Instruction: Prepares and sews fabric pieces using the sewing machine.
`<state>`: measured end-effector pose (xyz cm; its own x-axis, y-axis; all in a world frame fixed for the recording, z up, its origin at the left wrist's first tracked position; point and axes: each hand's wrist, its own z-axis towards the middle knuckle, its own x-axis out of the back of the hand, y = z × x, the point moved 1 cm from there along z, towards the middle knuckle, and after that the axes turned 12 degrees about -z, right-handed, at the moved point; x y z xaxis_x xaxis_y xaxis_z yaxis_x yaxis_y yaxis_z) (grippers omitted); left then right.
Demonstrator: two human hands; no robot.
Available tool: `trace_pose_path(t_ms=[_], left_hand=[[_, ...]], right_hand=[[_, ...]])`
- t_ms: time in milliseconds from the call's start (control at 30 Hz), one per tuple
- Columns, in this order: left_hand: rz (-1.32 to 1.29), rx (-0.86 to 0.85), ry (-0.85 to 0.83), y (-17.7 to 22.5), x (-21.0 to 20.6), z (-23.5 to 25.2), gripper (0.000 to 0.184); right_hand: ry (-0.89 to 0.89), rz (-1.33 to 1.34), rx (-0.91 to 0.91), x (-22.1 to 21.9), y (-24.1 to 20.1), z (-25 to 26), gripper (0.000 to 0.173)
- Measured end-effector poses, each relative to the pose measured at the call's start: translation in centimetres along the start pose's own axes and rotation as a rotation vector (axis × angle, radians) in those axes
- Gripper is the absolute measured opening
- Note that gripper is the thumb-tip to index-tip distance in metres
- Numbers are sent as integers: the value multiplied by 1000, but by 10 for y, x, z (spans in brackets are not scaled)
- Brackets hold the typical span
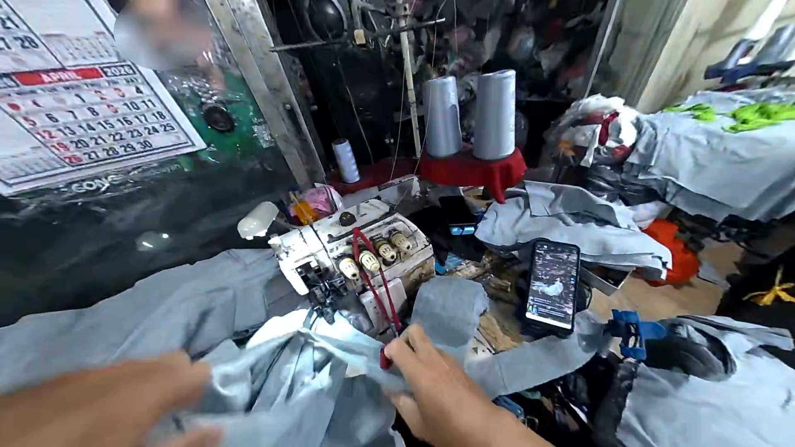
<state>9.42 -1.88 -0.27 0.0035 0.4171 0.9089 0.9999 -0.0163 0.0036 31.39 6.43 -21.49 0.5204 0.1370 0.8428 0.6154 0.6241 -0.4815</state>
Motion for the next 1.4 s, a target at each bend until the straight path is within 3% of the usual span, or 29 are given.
trace_pose_path(t_ms=[67, 167, 233, 333, 533, 600, 667, 733, 800, 867, 933, 1033, 1133, 1200, 1267, 1400], left_hand=[[138, -34, 143, -36, 12, 10, 40], [54, -165, 136, 0, 12, -13, 37], [59, -157, 71, 7, -13, -12, 40], [243, -121, 277, -32, -46, 7, 23], [405, -208, 508, -42, -33, 1, 11], [325, -366, 478, -39, -29, -6, 16], [133, -483, 264, -26, -32, -16, 27], [26, -456, 104, -16, -47, -18, 27], [91, -379, 193, -20, -66, -14, 24], [164, -332, 341, -27, -75, -14, 19], [193, -302, 421, -27, -76, -21, 20], [86, -290, 357, -12, -82, -36, 28], [-72, -400, 309, -4, -96, -39, 26], [-64, -428, 356, -4, -99, -31, 26], [12, -437, 402, -6, -96, -20, 27], [35, -502, 448, -10, -91, -7, 23]], right_hand=[[129, 74, 40, -2, 2, -2, 23], [265, 341, 171, 11, -15, -22, 25], [244, 497, 168, 9, -21, -29, 23], [181, 598, 97, 1, -21, -25, 21], [63, 630, 46, 5, -28, -24, 40], [45, 602, 34, 7, -33, -23, 41], [55, 579, 97, 5, -32, -17, 41], [161, 549, 227, 4, -36, -3, 31], [379, 609, 352, 26, -57, 18, 15], [523, 703, 363, 66, -84, 39, 22], [516, 877, 309, 83, -98, 53, 32], [379, 1097, 254, 33, -111, 36, 45], [220, 906, 408, -22, -111, -16, 55], [199, 622, 363, -21, -101, -33, 42], [224, 451, 269, -13, -93, -38, 43], [278, 496, 202, -9, -87, -31, 41]])
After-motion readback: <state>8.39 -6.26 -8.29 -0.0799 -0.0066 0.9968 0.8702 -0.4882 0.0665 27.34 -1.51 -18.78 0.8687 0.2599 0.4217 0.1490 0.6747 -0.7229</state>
